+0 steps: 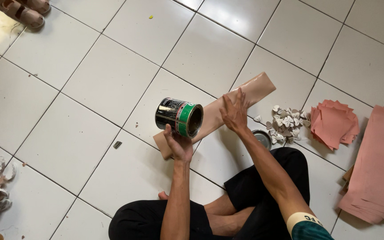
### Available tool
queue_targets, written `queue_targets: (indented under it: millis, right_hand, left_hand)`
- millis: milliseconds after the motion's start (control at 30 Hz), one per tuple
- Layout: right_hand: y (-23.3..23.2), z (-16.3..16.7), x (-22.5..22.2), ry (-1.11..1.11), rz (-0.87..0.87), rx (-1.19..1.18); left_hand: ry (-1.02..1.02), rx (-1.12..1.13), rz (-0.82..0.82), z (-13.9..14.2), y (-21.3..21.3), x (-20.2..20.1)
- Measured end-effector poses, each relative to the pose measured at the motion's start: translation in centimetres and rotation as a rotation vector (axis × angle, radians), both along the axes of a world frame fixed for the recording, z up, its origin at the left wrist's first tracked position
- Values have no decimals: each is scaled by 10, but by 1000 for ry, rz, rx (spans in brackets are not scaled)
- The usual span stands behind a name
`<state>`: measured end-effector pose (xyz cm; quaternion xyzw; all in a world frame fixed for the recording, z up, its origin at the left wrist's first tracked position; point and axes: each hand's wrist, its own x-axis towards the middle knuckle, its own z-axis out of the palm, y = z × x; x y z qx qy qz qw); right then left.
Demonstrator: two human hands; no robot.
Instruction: The person sits on the workshop floor, opens a black plastic bag, then holds a can of glue and spreads glue by hand along a long leather strap, working the adhesive over the strap's surface and lifting the strap to check the coating.
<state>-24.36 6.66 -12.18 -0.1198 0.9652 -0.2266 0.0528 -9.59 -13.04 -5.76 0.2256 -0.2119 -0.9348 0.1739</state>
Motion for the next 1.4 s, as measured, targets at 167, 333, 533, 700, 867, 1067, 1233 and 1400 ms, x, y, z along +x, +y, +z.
queue_targets:
  millis: [167, 333, 533, 700, 867, 1067, 1233, 1400]
  right_hand:
    - [-17, -1, 17, -31, 88, 71]
    - [-21, 4, 27, 18, 196, 139]
    - [1, 5, 10, 79, 106, 141]
    - [16, 6, -12, 78, 26, 156]
    - [26, 45, -31, 141, -95, 42]
    - [-4, 122, 47, -274, -35, -386]
    - [-44, 153, 85, -92, 474, -177]
    - [-52, 155, 90, -79, 527, 13]
  left_hand:
    - [11, 0, 3, 0, 0, 0]
    - [30, 5, 4, 2, 1, 1]
    - [2, 41, -10, -2, -2, 0]
    - [3, 29, -4, -5, 0, 0]
    - [21, 41, -4, -4, -1, -1]
    - [58, 82, 8, -12, 1, -1]
    - [52, 32, -24, -16, 3, 3]
    - [101, -15, -43, -12, 3, 6]
